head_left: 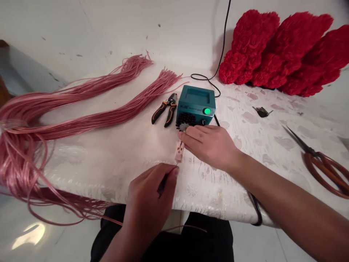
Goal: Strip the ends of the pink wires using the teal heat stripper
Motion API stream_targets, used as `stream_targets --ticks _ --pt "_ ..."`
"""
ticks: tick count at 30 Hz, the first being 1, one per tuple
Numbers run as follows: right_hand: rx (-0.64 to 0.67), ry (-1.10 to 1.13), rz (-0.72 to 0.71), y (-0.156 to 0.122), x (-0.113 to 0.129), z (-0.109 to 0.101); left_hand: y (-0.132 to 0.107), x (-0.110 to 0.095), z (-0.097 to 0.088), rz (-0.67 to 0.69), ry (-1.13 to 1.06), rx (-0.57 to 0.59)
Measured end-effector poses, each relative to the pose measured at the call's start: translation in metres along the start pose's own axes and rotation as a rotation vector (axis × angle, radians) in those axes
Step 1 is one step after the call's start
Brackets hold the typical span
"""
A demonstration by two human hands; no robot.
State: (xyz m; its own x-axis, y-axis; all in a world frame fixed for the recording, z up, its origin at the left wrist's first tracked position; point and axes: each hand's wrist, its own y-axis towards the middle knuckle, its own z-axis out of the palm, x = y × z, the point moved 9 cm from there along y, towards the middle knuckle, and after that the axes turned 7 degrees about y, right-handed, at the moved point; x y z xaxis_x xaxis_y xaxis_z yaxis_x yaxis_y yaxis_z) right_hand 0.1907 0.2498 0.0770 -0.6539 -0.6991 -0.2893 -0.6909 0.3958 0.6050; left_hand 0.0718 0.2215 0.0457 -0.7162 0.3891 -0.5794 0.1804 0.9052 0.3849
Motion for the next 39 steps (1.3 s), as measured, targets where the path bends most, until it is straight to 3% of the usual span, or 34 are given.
stream_targets --ticks 16,27,39 --pt "0.039 0.059 0.073 -0.002 -0.003 0.003 0.008 0.004 0.003 -0.167 0.108 0.077" --pt "0.077 0.146 0.17 -0.005 -0.007 0.007 0.015 0.004 0.002 -0.202 0.094 0.159" --pt "0.088 0.163 0.167 -0.006 -0.008 0.009 0.008 0.006 0.008 -0.156 0.02 0.113"
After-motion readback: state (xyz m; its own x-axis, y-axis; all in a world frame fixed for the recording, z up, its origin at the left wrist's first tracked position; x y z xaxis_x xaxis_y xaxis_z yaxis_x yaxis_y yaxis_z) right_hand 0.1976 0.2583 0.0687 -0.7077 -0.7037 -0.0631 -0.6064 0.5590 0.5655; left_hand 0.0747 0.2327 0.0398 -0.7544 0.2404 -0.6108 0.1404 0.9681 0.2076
